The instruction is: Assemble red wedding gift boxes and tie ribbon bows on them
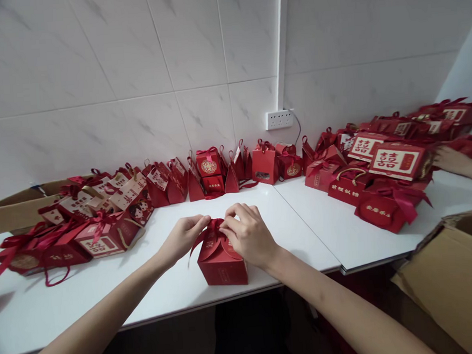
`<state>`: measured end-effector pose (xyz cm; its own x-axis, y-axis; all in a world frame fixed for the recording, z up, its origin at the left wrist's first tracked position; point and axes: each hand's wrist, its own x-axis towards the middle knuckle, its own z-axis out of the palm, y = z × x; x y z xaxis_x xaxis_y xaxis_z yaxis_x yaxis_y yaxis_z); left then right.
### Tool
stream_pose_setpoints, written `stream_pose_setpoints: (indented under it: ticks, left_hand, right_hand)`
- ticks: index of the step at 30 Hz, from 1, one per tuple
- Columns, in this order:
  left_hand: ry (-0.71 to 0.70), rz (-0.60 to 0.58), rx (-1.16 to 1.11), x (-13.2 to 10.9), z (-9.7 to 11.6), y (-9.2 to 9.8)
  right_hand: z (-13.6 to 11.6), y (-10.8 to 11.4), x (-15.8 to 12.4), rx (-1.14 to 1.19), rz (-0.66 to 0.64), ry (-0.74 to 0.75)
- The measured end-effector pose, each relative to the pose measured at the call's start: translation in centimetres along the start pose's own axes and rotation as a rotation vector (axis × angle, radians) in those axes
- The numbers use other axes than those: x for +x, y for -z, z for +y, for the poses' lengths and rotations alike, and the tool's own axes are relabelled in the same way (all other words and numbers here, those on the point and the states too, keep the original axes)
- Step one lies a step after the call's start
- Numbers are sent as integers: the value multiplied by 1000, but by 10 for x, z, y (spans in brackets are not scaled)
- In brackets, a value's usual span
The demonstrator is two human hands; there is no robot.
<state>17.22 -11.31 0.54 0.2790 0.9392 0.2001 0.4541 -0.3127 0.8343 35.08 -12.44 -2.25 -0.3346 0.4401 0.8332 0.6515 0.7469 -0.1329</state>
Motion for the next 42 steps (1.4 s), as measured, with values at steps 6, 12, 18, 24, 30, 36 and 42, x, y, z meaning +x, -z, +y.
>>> stream_pose_setpoints:
  ticks: [6,12,18,24,30,36,42]
  left_hand:
    - [199,31,-26,-15,4,1]
    - [215,17,-313,-24,2,4]
    - [29,72,-98,-26,-7,6]
    - [-54,156,36,-37,-24,-7]
    - [-124,221,80,-39,-27,-16]
    - [-142,198,14,-38,-28,-18]
    - [-228,200,21,-40,-29,-18]
  right_hand:
    - [9,11,-7,-41,7,151]
    - [17,16,-17,-116,-37,360]
    - [23,20,-18,-125,-54,429]
    - [34,34,-21,-5,-166,372]
    - [26,28,20,230,-244,-80]
    - [12,-12,54,411,-740,-287]
    - [19,-20,53,557,-737,-473]
